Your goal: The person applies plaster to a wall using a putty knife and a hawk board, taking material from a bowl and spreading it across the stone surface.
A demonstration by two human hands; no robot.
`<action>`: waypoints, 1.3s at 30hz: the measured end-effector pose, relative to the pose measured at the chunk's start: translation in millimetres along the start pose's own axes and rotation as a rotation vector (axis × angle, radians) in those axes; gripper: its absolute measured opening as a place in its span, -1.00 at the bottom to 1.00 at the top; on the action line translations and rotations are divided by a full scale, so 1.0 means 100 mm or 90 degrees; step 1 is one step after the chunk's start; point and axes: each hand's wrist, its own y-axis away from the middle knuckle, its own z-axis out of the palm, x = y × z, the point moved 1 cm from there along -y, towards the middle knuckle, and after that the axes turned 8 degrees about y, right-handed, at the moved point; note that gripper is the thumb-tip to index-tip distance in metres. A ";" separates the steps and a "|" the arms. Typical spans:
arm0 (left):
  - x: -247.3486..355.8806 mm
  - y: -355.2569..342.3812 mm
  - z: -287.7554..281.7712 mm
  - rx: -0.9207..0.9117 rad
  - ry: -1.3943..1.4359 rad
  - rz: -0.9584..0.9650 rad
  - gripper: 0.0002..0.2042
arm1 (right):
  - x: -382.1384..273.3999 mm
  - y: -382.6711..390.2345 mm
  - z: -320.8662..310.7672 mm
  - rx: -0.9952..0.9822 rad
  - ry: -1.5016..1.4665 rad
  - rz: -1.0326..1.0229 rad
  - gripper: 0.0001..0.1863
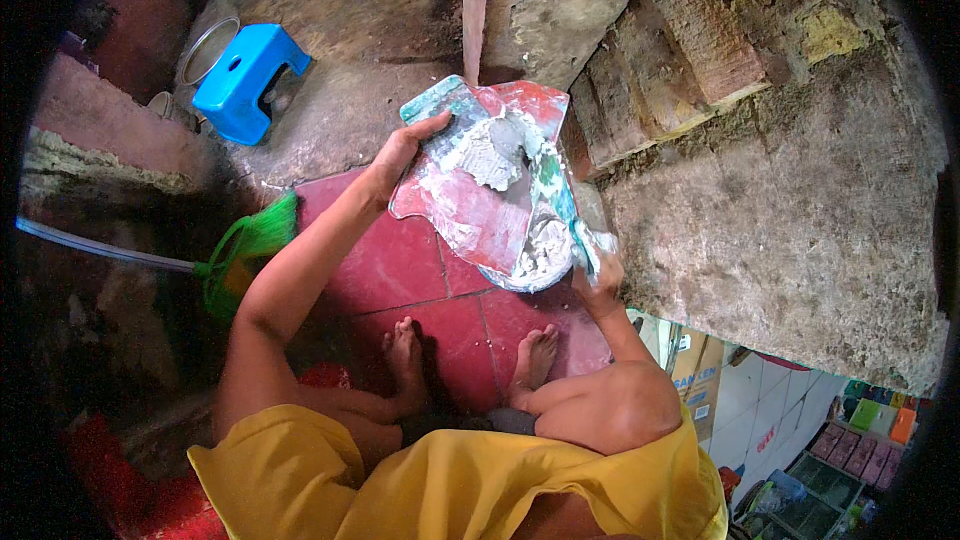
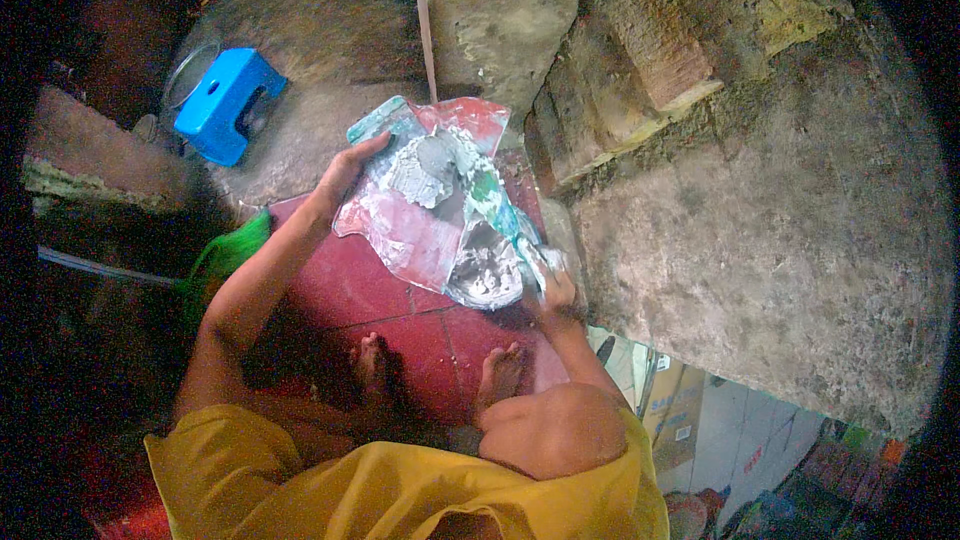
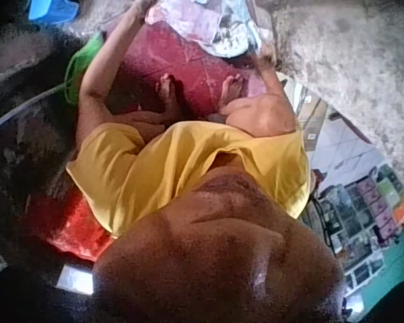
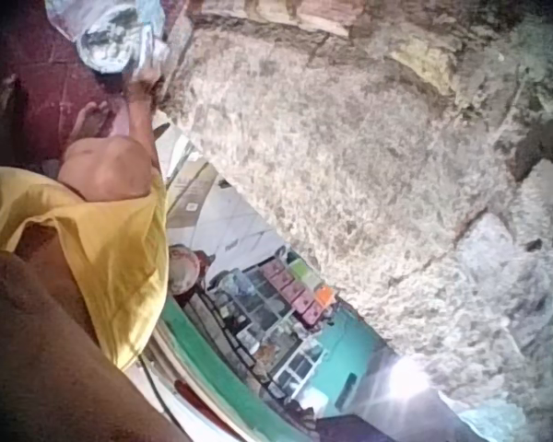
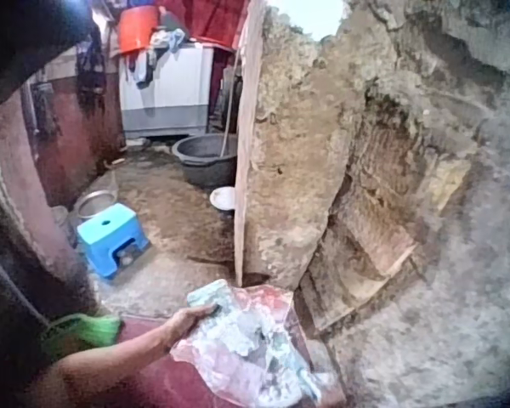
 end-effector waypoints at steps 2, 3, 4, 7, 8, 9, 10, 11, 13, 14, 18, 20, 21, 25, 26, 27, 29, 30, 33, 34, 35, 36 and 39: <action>0.02 0.01 -0.07 0.015 0.006 0.000 -0.72 | -0.06 0.09 -0.13 -0.053 -0.016 0.036 -0.69; 0.03 0.00 -0.11 0.015 -0.011 0.000 -0.71 | -0.07 0.10 -0.18 -0.040 -0.031 0.049 -0.70; 0.04 -0.01 -0.15 0.016 -0.028 0.000 -0.71 | -0.08 0.10 -0.21 -0.027 -0.046 0.062 -0.70; 0.05 -0.04 -0.17 0.028 -0.071 -0.019 -0.70 | -0.23 -0.02 -0.41 0.028 -0.124 0.151 -0.67; 0.03 -0.04 -0.17 0.034 -0.084 -0.028 -0.70 | -0.28 -0.08 -0.43 0.026 -0.313 0.269 -0.65; 0.00 -0.05 -0.19 0.035 -0.067 -0.028 -0.70 | -0.36 -0.19 -0.51 0.026 -0.497 0.386 -0.63; -0.04 -0.09 -0.21 0.031 -0.054 -0.027 -0.71 | -0.38 -0.31 -0.60 -0.040 -0.638 0.497 -0.62; -0.08 -0.12 -0.21 0.028 -0.040 -0.026 -0.71 | -0.32 -0.24 -0.53 0.008 -0.789 0.582 -0.67; -0.16 -0.12 -0.18 0.025 -0.013 -0.031 -0.71 | -0.35 -0.45 -0.52 -0.115 -0.864 0.611 -0.64; -0.19 -0.12 -0.15 0.024 0.002 -0.032 -0.71 | -0.32 -0.42 -0.47 -0.129 -0.897 0.639 -0.65; -0.12 -0.07 -0.05 -0.015 0.015 -0.073 -0.72 | -0.26 -0.30 -0.27 -0.205 -0.731 0.542 -0.70; -0.09 -0.04 -0.08 -0.006 -0.002 -0.045 -0.72 | -0.09 -0.11 -0.16 -0.171 -0.642 0.510 -0.70; -0.10 -0.04 -0.10 -0.002 -0.011 -0.030 -0.72 | -0.10 -0.11 -0.20 -0.203 -0.657 0.507 -0.69; -0.06 0.02 -0.11 0.034 -0.049 -0.008 -0.68 | -0.14 0.00 -0.41 -0.245 -0.687 0.548 -0.65; -0.05 0.01 -0.12 0.041 -0.048 -0.022 -0.67 | -0.13 0.05 -0.46 -0.226 -0.704 0.567 -0.67; -0.05 0.02 -0.10 0.044 -0.036 -0.025 -0.67 | -0.14 0.05 -0.50 -0.212 -0.722 0.584 -0.69; -0.06 0.07 -0.04 0.050 -0.013 -0.031 -0.68 | -0.16 -0.01 -0.51 -0.169 -0.780 0.586 -0.68; -0.09 0.06 -0.05 0.039 -0.007 -0.047 -0.69 | -0.19 -0.10 -0.51 -0.151 -0.811 0.571 -0.67; -0.18 -0.02 -0.12 0.010 0.014 -0.069 -0.73 | -0.11 -0.23 -0.29 -0.170 -0.816 0.527 -0.67; -0.22 -0.06 -0.14 0.006 0.028 -0.066 -0.73 | -0.07 -0.23 -0.16 -0.173 -0.747 0.515 -0.67; -0.22 -0.07 -0.16 0.004 0.039 -0.062 -0.73 | -0.09 -0.26 -0.10 -0.208 -0.735 0.490 -0.68; -0.15 -0.06 -0.12 -0.013 0.010 -0.078 -0.73 | -0.09 -0.22 -0.07 -0.156 -0.734 0.492 -0.69; -0.06 0.00 -0.18 0.015 0.003 -0.023 -0.73 | 0.04 0.03 -0.14 -0.266 -0.758 0.566 -0.70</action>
